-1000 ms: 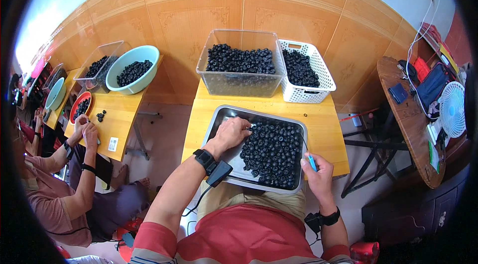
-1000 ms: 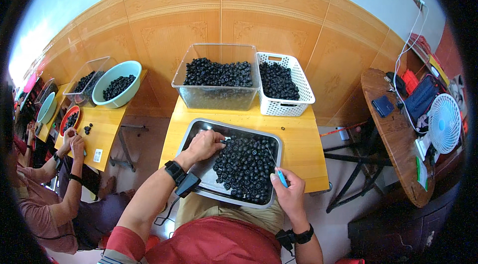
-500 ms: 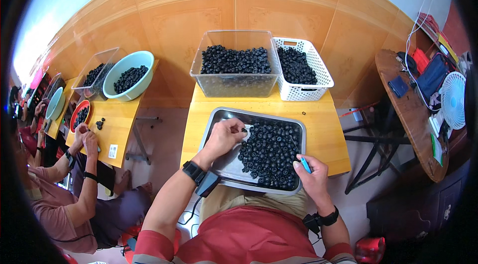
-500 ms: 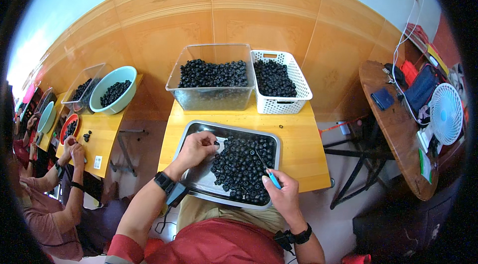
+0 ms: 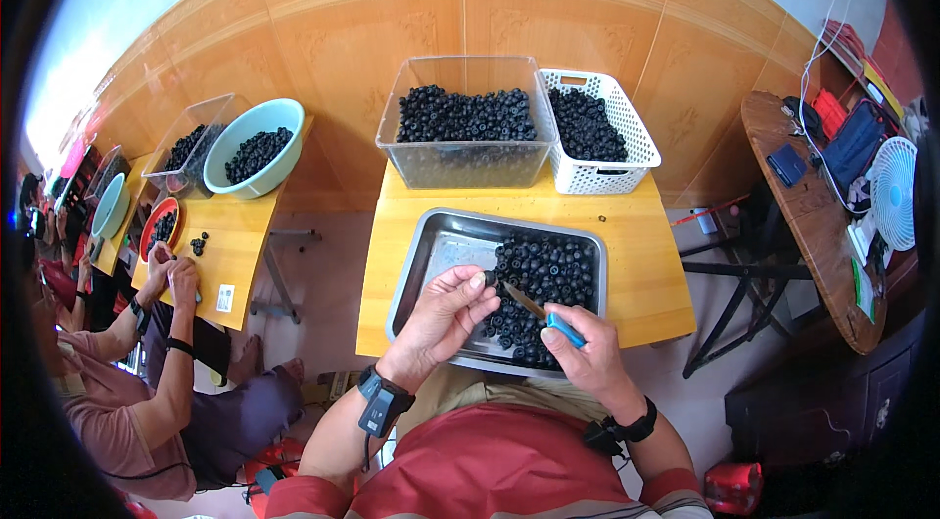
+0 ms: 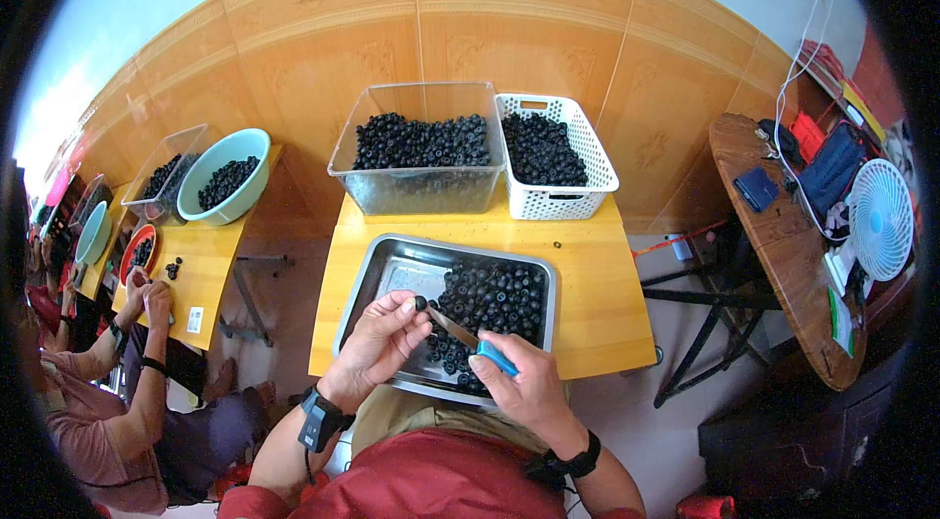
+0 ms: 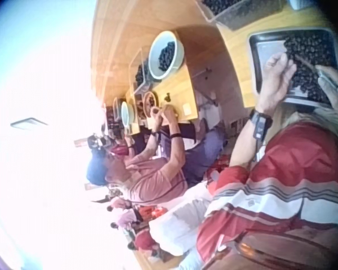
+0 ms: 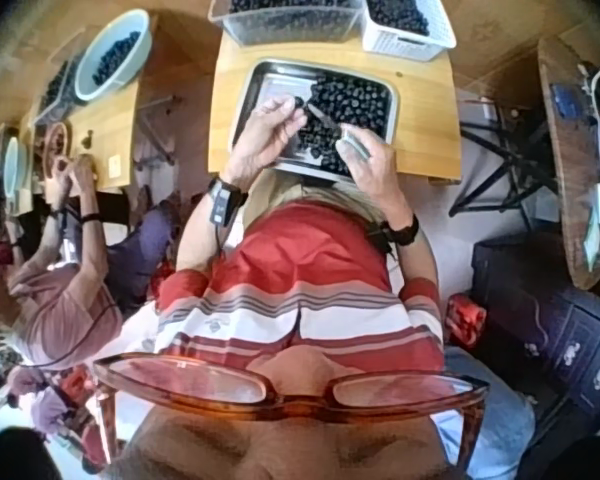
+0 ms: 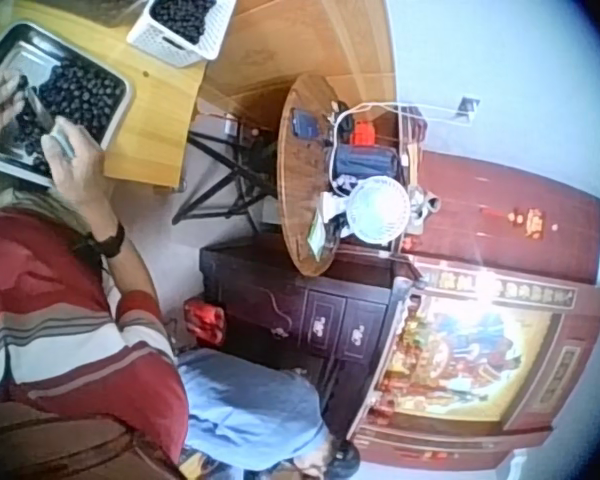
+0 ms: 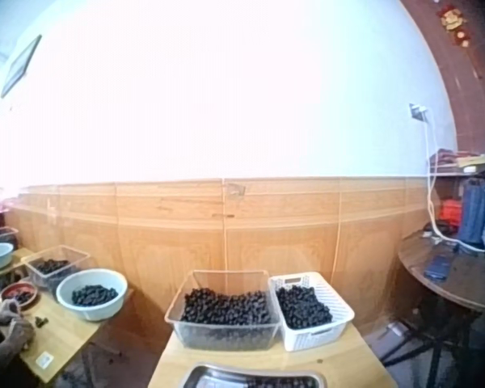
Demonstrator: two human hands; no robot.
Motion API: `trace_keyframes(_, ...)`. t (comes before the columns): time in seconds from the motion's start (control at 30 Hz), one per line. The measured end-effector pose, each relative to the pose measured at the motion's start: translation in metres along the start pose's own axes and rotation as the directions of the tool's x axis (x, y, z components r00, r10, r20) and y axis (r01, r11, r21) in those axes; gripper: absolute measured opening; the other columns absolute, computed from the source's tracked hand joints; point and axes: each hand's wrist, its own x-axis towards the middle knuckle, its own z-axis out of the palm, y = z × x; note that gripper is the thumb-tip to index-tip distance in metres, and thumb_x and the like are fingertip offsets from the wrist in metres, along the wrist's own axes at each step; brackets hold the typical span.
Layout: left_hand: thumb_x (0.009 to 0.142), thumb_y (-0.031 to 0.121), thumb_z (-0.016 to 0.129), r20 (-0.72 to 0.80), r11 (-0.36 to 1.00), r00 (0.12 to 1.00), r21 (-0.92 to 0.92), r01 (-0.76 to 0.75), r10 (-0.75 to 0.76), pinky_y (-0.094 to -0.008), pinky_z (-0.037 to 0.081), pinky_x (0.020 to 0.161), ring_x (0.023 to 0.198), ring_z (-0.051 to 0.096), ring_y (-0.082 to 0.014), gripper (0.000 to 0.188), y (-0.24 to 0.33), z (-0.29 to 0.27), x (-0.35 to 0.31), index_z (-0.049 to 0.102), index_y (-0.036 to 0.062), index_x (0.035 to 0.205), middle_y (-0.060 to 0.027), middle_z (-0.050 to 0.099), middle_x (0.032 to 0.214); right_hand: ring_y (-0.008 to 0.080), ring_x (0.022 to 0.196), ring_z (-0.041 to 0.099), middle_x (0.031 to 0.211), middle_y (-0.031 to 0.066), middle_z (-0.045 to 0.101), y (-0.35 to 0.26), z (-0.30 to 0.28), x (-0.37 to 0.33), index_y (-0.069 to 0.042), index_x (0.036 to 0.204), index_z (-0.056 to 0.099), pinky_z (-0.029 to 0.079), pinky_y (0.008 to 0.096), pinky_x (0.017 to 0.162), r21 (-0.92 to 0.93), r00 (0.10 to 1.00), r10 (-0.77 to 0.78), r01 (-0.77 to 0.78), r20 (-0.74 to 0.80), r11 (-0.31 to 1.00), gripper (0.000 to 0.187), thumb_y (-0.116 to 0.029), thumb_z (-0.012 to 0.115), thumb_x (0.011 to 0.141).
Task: Processing small black nuts using a utility knife to remove stems or peel them at a low workbench.
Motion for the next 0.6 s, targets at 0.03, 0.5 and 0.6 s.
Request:
trace_keyframes(0.03,0.095,0.006,0.063,0.000,1.000,1.000,-0.001,0.001,-0.001,-0.0309,0.061,0.081,0.086,0.070,-0.0172,0.010,-0.002,0.001,-0.001,0.065,0.0039,0.104,-0.0074,0.070,0.092,0.0215,0.071,0.065,0.082,0.0144,0.066,-0.001,0.002,0.000,0.004,0.112,0.066,0.050,0.0313,0.064,0.004,1.000,-0.021,0.021,0.011,1.000,0.040,-0.030,0.070,0.092)
trace_keyframes(0.5,0.097,0.008,0.060,0.122,0.996,0.992,-0.083,0.019,-0.009,-0.0319,0.062,0.079,0.083,0.069,-0.0158,0.014,-0.015,0.009,-0.020,0.064,0.0026,0.109,-0.0087,0.069,0.092,0.0237,0.062,0.062,0.074,0.0126,0.063,-0.011,0.004,-0.002,0.003,0.109,0.068,0.048,0.0333,0.055,-0.142,0.989,-0.147,0.144,-0.010,0.979,0.037,-0.027,0.073,0.088)
trace_keyframes(0.6,0.096,0.010,0.062,0.140,0.999,0.990,-0.040,0.000,0.005,-0.0313,0.062,0.079,0.083,0.068,-0.0147,0.015,-0.017,0.007,-0.024,0.063,0.0028,0.109,-0.0083,0.068,0.094,0.0228,0.061,0.062,0.074,0.0121,0.062,-0.014,0.003,-0.003,0.002,0.108,0.068,0.047,0.0326,0.054,-0.144,0.990,-0.140,0.138,0.001,0.980,0.036,-0.026,0.074,0.087)
